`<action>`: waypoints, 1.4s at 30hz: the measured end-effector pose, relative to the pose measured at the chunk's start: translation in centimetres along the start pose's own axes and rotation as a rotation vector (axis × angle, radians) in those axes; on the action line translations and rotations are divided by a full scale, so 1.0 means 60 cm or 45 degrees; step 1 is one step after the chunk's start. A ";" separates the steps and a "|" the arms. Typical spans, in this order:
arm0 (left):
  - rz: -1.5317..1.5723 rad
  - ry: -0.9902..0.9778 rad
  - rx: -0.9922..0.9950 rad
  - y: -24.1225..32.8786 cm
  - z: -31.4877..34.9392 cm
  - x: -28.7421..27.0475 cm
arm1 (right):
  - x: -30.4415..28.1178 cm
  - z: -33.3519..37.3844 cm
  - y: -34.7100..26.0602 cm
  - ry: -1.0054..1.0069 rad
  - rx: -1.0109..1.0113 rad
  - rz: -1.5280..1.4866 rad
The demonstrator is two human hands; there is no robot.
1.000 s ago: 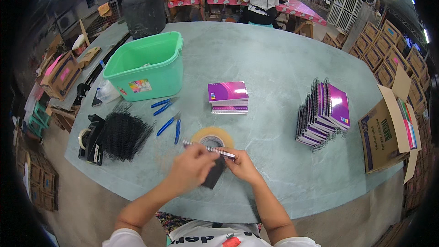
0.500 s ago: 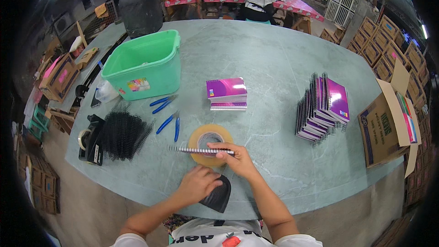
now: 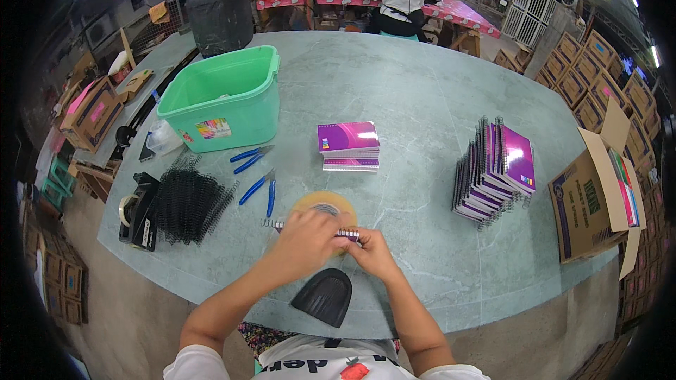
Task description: The person inserts a black spiral coil through the pre-punched holes of a notebook cover and pages by hand, then uses pliers to crimp the ends of the coil.
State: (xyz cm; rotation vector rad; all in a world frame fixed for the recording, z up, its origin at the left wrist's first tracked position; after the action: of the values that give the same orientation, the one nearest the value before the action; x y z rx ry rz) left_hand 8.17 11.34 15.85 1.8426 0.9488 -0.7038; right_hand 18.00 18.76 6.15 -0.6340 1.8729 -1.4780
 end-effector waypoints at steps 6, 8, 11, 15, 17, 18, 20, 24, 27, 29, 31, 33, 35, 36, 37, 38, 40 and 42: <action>0.199 -0.039 0.034 0.001 -0.012 0.022 | -0.002 0.007 0.018 0.001 0.095 0.078; 0.170 -0.043 0.059 0.019 -0.019 0.016 | -0.001 0.006 0.029 0.021 0.018 0.068; 0.231 -0.020 0.074 0.011 -0.014 0.027 | 0.000 0.011 0.027 0.007 0.009 0.056; 0.258 -0.033 0.002 0.002 -0.014 0.037 | -0.008 0.014 -0.013 0.061 0.045 0.127; 0.246 -0.103 -0.114 -0.005 -0.019 0.035 | 0.004 0.014 -0.011 0.057 -0.058 0.188; 0.235 -0.090 -0.094 -0.003 -0.022 0.033 | 0.005 0.014 -0.008 0.065 -0.112 0.232; 0.201 -0.057 -0.059 -0.002 -0.021 0.025 | 0.008 0.012 0.011 -0.005 -0.055 0.262; -0.032 0.394 -0.022 0.004 -0.017 -0.078 | -0.127 0.040 -0.100 0.469 -0.112 0.507; -0.039 0.512 -0.182 -0.061 0.031 -0.118 | -0.298 0.095 -0.215 1.050 -0.457 0.871; 0.225 0.521 -0.281 -0.063 0.037 -0.105 | -0.343 0.115 -0.284 1.196 -0.565 0.463; 0.571 0.543 -0.268 -0.038 0.015 -0.086 | -0.353 0.115 -0.313 1.043 -0.713 0.029; 1.011 0.567 -0.131 0.012 -0.027 -0.055 | -0.302 0.105 -0.247 0.877 -0.499 0.028; 1.407 0.541 -0.174 0.034 -0.049 -0.033 | -0.211 0.078 -0.205 0.575 -0.296 -0.130; 1.604 0.525 -0.198 0.036 -0.056 -0.025 | -0.204 0.076 -0.216 0.483 -0.320 0.001; 1.581 0.482 -0.282 0.014 -0.056 -0.021 | -0.199 0.075 -0.232 0.390 -0.343 0.132; 1.542 0.453 -0.373 -0.025 -0.046 -0.026 | -0.192 0.070 -0.241 0.283 -0.374 0.251; 1.321 0.399 -0.331 -0.033 -0.051 -0.030 | -0.222 0.075 -0.228 0.357 -0.306 0.010; 0.921 0.390 -0.111 0.013 -0.057 -0.021 | -0.237 0.077 -0.205 0.422 -0.267 -0.224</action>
State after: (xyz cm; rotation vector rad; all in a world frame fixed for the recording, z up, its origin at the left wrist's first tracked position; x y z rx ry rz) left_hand 8.37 13.84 18.64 2.0554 0.4173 0.0630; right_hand 30.57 22.97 20.25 -0.6998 2.2996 -1.5868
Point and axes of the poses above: each hand's wrist, its own z-axis away from the middle knuckle, its own x-axis out of the palm, y = z × x, the point moved 6 cm from there along -z, towards the middle knuckle, and after that the axes turned 7 degrees about z, right-handed, at the moved point
